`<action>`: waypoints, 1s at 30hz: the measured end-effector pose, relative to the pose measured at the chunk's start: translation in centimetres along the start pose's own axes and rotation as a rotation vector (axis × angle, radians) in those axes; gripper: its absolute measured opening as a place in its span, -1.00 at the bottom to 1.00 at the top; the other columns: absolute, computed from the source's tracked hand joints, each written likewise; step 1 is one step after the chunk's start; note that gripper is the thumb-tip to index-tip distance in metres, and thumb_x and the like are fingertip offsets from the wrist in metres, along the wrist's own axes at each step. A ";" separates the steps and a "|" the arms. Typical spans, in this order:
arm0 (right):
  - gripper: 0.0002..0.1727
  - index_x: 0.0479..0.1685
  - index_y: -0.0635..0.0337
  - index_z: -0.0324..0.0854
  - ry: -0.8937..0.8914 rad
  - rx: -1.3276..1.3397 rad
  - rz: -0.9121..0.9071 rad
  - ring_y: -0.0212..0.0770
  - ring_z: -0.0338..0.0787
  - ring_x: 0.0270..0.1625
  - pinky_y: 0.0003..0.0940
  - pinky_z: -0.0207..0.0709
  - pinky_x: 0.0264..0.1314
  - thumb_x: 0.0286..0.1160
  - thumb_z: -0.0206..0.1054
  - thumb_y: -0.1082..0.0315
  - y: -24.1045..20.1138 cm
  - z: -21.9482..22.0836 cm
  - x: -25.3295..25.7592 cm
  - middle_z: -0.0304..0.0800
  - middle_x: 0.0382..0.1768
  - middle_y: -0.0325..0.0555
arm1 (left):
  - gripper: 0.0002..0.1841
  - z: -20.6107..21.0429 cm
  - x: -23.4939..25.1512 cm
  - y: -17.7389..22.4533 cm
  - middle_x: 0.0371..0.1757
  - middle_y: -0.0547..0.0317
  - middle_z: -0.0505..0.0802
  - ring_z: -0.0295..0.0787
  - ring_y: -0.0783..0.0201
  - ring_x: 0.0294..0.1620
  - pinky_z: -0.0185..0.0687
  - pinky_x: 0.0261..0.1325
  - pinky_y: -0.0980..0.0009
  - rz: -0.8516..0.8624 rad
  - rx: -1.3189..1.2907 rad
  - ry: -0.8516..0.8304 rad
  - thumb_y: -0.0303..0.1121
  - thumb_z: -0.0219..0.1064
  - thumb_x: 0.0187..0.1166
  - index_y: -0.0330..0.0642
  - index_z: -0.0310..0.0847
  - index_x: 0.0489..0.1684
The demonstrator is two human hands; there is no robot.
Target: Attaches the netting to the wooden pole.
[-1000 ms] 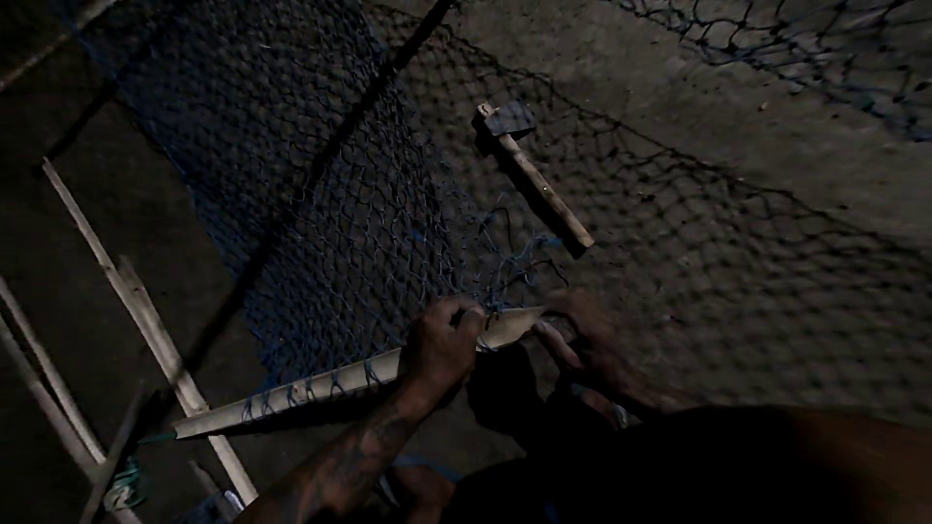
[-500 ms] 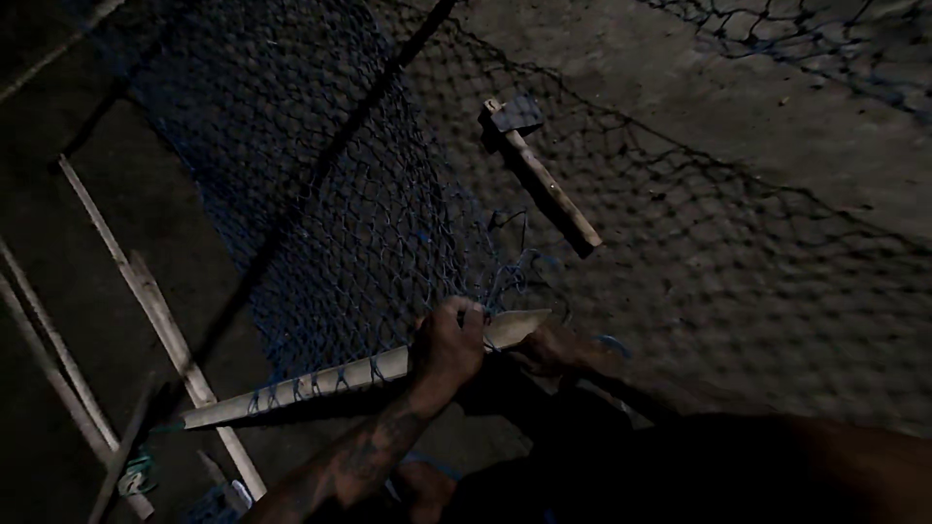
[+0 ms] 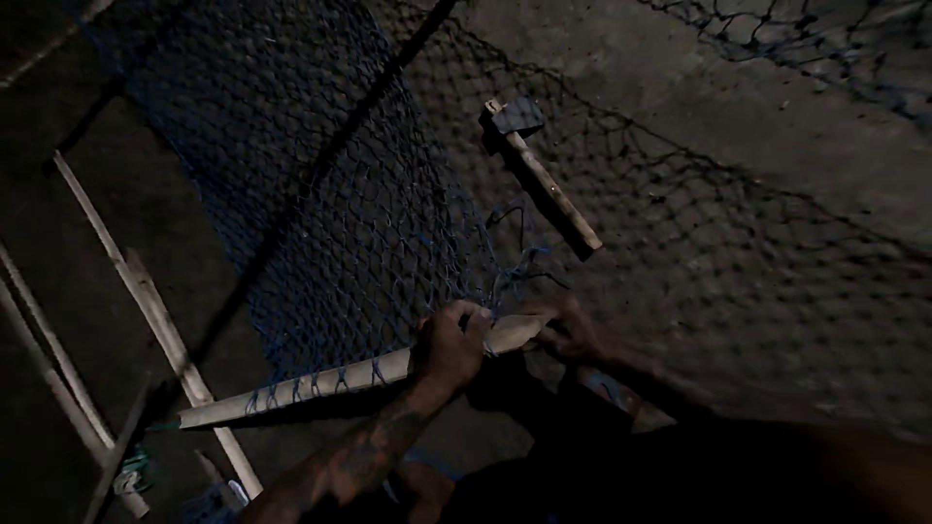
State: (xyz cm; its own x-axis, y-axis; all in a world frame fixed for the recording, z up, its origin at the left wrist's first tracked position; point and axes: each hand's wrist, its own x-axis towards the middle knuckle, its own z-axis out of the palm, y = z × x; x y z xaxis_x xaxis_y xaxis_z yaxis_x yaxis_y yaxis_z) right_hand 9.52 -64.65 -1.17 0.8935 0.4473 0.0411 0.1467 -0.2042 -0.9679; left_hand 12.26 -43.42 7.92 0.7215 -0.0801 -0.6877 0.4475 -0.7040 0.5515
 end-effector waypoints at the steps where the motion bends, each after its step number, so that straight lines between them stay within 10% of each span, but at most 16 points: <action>1: -0.70 -0.05 0.33 0.78 0.010 0.023 0.028 -0.43 0.81 0.03 -0.50 0.63 0.23 0.62 0.21 0.29 0.0 1.2 -0.3 0.88 -0.10 -0.05 | -0.70 0.0 0.1 0.0 -0.13 0.18 0.82 0.73 0.33 -0.11 0.64 0.08 0.24 -0.010 -0.012 -0.006 -0.16 0.20 0.77 -0.16 0.76 0.04; 4: -0.70 -0.05 0.36 0.80 -0.078 0.037 0.164 -0.25 0.83 0.05 -0.28 0.62 0.28 0.61 0.23 0.32 -0.8 3.5 -1.6 0.89 -0.09 0.06 | -0.73 0.1 0.2 0.0 -0.23 0.20 0.79 0.70 0.36 -0.23 0.63 -0.06 0.31 -0.017 -0.036 0.022 -0.19 0.21 0.77 -0.17 0.76 -0.04; 6: -0.59 -0.45 0.31 0.75 -0.073 0.019 0.016 -0.29 0.71 -0.40 -0.36 0.58 -0.18 0.69 0.21 0.20 -0.3 5.6 -2.1 0.73 -0.54 -0.04 | -0.74 0.1 0.2 0.5 -0.29 0.24 0.75 0.66 0.38 -0.29 0.60 -0.12 0.33 -0.003 -0.053 0.045 -0.21 0.20 0.76 -0.16 0.75 -0.08; 10: -0.65 -0.50 0.17 0.71 -0.273 -0.237 -0.263 -0.10 0.75 -0.51 -0.11 0.61 -0.41 0.59 0.19 0.19 0.1 4.5 -1.5 0.68 -0.64 -0.09 | -0.72 0.8 -0.2 -0.3 -0.29 0.21 0.75 0.67 0.35 -0.25 0.60 -0.06 0.28 0.025 -0.019 0.062 -0.21 0.14 0.78 -0.17 0.74 -0.07; 12: -0.75 -0.42 0.24 0.72 -0.599 -0.391 -0.128 0.12 0.81 -0.39 0.16 0.63 -0.27 0.48 0.31 0.25 -0.3 1.5 -1.7 0.73 -0.53 0.05 | -0.70 0.2 -0.7 -0.5 -0.19 0.08 0.81 0.74 0.25 -0.16 0.66 0.04 0.19 0.065 0.002 0.152 -0.25 0.14 0.78 -0.26 0.75 0.01; 15: -0.60 0.05 0.24 0.71 -0.974 -0.591 0.320 0.39 0.74 0.10 0.51 0.42 0.30 0.48 0.45 0.08 0.9 0.1 -6.5 0.77 -0.07 0.25 | -0.75 -3.9 0.1 0.2 -0.49 0.19 0.72 0.60 0.39 -0.54 0.60 -0.40 0.37 0.244 0.021 0.458 -0.29 0.20 0.77 -0.27 0.73 -0.07; 19: -0.67 -0.34 0.15 0.76 -0.385 -0.382 -0.102 -0.02 0.82 -0.42 0.04 0.70 -0.37 0.43 0.26 0.08 2.2 -4.9 -6.4 0.79 -0.47 -0.06 | -0.78 -5.8 0.3 -0.6 -0.48 0.22 0.66 0.52 0.40 -0.57 0.53 -0.45 0.40 0.251 -0.030 0.397 -0.31 0.17 0.78 -0.24 0.69 -0.12; 23: -0.43 -0.46 0.25 0.73 -0.220 -0.479 0.187 -0.01 0.77 -0.41 0.08 0.62 -0.35 0.54 0.04 -0.06 1.8 -12.5 -7.7 0.73 -0.50 0.00 | -0.79 -4.0 1.0 -1.7 -0.51 0.28 0.63 0.53 0.39 -0.56 0.53 -0.42 0.35 0.160 0.006 0.322 -0.26 0.18 0.77 -0.15 0.68 -0.13; 27: -0.72 -0.16 0.21 0.82 -0.554 -0.854 0.616 0.29 0.78 0.14 0.30 0.53 0.29 0.51 0.41 0.15 3.3 -17.8 -13.0 0.84 -0.12 0.16 | -0.75 -4.2 1.9 -1.1 -0.40 0.15 0.72 0.65 0.24 -0.42 0.62 -0.27 0.15 0.111 0.087 0.330 -0.23 0.14 0.80 -0.18 0.70 -0.05; 30: -0.66 0.26 -0.22 0.76 -0.850 -0.933 0.842 0.18 0.73 0.29 0.21 0.46 0.42 0.51 0.37 0.18 3.8 -16.5 -15.2 0.87 0.06 -0.03 | -0.73 -3.3 2.5 -1.5 -0.38 0.14 0.74 0.68 0.24 -0.40 0.65 -0.24 0.16 0.092 0.092 0.296 -0.20 0.15 0.81 -0.16 0.72 -0.02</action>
State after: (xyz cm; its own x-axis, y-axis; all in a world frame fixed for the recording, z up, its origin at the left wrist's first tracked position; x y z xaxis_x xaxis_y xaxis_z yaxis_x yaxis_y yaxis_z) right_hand 3.44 -86.58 -1.37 0.3964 0.2102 -0.8937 0.2336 -0.9645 -0.1233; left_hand 15.11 -40.26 6.91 0.8852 0.0531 -0.4621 0.3334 -0.7652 0.5508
